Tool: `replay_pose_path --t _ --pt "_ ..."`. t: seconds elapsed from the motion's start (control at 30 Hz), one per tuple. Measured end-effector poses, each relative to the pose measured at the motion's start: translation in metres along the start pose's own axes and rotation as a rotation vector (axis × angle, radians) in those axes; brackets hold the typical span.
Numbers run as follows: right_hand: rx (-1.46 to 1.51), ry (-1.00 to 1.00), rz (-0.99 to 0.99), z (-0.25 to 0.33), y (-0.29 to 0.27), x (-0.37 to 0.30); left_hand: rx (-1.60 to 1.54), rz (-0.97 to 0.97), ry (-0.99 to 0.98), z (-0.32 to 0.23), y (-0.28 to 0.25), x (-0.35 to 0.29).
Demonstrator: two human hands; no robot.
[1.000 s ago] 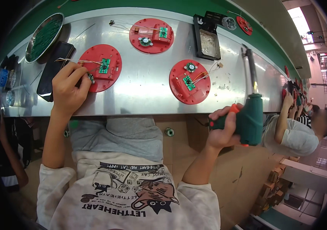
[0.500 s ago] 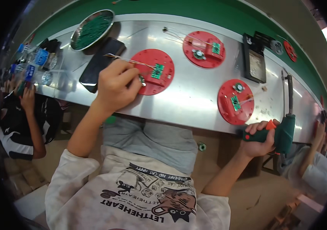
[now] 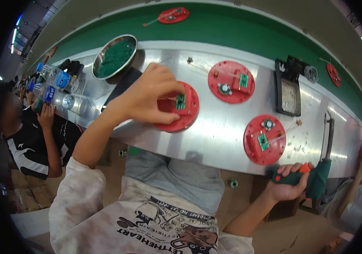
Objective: Soldering components onto printed circuit boards on an assembly line.
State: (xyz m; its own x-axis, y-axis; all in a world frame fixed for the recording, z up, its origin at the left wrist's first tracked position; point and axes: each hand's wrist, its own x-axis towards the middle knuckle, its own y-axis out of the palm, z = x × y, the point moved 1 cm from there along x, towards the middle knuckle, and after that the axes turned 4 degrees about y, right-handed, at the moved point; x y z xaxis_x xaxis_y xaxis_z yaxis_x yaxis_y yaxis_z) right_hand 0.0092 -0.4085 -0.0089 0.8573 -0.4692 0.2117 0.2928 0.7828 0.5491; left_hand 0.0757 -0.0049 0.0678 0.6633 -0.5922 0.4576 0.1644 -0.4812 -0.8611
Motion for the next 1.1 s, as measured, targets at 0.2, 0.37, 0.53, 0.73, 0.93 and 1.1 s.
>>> replay_pose_path --t 0.2,0.37,0.53,0.73,0.93,1.1 --pt "-0.052 0.018 -0.185 0.008 0.013 -0.001 0.168 -0.072 -0.109 0.113 0.037 0.118" --pt "-0.071 -0.013 -0.239 0.005 0.016 -0.002 0.524 -0.025 -0.571 0.244 0.038 0.143" --pt "-0.043 -0.016 -0.21 0.005 0.023 0.0 0.115 -0.029 -0.744 0.306 0.034 0.115" --pt "-0.07 -0.032 -0.213 0.004 0.028 0.003 -0.198 -0.122 -0.714 0.242 0.014 0.11" --pt "-0.091 -0.004 -0.25 0.009 0.019 -0.001 -0.51 -0.105 -0.335 0.059 0.012 0.054" --pt "-0.096 0.033 -0.233 0.004 0.02 -0.001 -0.353 -0.114 -0.171 0.01 0.02 -0.02"
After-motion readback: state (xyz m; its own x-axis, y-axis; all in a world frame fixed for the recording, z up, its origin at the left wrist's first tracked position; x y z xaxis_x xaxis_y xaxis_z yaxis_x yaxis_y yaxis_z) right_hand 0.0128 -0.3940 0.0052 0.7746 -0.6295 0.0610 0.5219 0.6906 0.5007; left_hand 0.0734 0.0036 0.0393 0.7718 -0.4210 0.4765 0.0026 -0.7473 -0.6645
